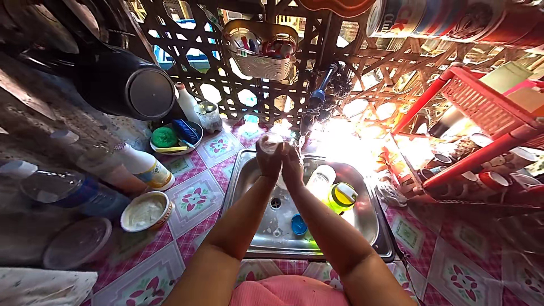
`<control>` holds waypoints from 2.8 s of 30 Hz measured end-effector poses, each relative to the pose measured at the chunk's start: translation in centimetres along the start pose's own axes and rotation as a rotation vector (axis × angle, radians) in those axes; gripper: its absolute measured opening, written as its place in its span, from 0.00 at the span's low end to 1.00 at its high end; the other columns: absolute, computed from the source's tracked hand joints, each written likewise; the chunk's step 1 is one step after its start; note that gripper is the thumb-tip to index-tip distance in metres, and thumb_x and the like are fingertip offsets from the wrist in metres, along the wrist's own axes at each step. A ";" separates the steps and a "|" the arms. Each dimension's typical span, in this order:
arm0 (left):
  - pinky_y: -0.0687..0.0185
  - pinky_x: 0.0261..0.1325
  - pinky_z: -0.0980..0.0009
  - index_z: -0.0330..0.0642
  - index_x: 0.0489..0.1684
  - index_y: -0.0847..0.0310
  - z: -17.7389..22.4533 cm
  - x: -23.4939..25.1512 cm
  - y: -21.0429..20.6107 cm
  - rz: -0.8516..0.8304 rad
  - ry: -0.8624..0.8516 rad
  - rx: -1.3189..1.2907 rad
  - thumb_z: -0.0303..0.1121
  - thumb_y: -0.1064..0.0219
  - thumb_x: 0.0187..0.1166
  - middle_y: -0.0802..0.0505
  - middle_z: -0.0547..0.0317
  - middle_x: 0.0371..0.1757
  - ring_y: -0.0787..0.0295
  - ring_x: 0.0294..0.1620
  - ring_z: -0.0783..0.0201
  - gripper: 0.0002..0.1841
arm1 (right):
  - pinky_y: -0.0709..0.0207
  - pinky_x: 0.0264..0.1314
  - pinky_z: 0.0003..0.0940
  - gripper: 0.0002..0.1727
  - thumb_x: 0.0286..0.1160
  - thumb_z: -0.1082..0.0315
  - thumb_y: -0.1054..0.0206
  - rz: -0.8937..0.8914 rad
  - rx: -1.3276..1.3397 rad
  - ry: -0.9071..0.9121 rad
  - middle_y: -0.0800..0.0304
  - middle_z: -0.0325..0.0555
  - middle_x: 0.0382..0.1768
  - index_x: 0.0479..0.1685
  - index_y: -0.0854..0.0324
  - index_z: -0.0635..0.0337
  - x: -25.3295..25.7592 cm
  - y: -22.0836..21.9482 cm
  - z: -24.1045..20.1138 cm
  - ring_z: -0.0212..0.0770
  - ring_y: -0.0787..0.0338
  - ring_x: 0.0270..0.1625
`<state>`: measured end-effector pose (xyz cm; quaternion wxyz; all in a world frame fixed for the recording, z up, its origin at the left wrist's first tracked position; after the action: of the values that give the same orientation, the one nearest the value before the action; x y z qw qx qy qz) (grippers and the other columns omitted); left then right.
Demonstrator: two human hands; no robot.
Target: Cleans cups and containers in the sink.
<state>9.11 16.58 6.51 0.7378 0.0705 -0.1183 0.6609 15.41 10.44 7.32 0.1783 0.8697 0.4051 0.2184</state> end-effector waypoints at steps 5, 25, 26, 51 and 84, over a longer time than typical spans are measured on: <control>0.25 0.75 0.60 0.36 0.84 0.46 1.5 -0.9 -0.3 0.260 0.050 -0.121 0.42 0.24 0.72 0.22 0.41 0.74 0.22 0.73 0.56 0.43 | 0.32 0.79 0.63 0.23 0.93 0.65 0.52 0.051 -0.148 -0.101 0.19 0.65 0.72 0.74 0.23 0.67 1.7 0.5 1.8 0.63 0.20 0.76; 0.12 0.61 0.58 0.39 0.74 0.35 -1.4 1.3 6.5 -0.123 -0.171 -0.462 0.84 0.43 0.61 0.11 0.57 0.55 0.10 0.53 0.62 0.56 | 0.19 0.54 0.62 0.36 0.83 0.35 0.62 -0.393 1.250 -0.893 0.14 0.57 0.58 0.71 0.27 0.52 -1.8 -2.1 7.8 0.56 0.13 0.57; 0.12 0.61 0.59 0.40 0.73 0.33 -1.2 1.1 6.8 -0.178 -0.198 -0.429 0.86 0.42 0.56 0.10 0.58 0.55 0.10 0.53 0.63 0.58 | 0.16 0.51 0.55 0.31 0.87 0.40 0.60 -0.420 1.138 -0.905 0.12 0.53 0.50 0.65 0.25 0.54 -1.3 -1.9 7.8 0.50 0.11 0.51; 0.23 0.75 0.60 0.34 0.77 0.30 -0.4 1.3 -3.6 -0.994 -0.106 0.195 0.31 0.12 0.50 0.13 0.46 0.66 0.17 0.69 0.61 0.46 | 0.22 0.63 0.68 0.20 0.90 0.56 0.48 -0.341 -0.597 -0.054 0.13 0.63 0.59 0.62 0.17 0.60 5.2 8.0 -1.4 0.63 0.14 0.65; 0.31 0.78 0.48 0.38 0.66 0.18 6.4 -2.7 -0.1 -1.197 -0.864 1.593 0.23 0.48 0.87 0.12 0.38 0.62 0.17 0.67 0.41 0.16 | 0.18 0.38 0.49 0.27 0.92 0.42 0.59 -0.192 0.996 -0.888 0.18 0.55 0.45 0.71 0.31 0.51 -6.1 -0.9 5.8 0.51 0.15 0.40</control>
<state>8.39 12.35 11.97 0.5789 0.8018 0.1484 0.0004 14.41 5.40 0.56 -0.0756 0.8155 0.4212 -0.3895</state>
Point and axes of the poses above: each hand's wrist, its own x-axis towards the middle knuckle, its own y-axis out of the back of the hand, z = x × y, the point moved 1 cm from there along x, towards the middle knuckle
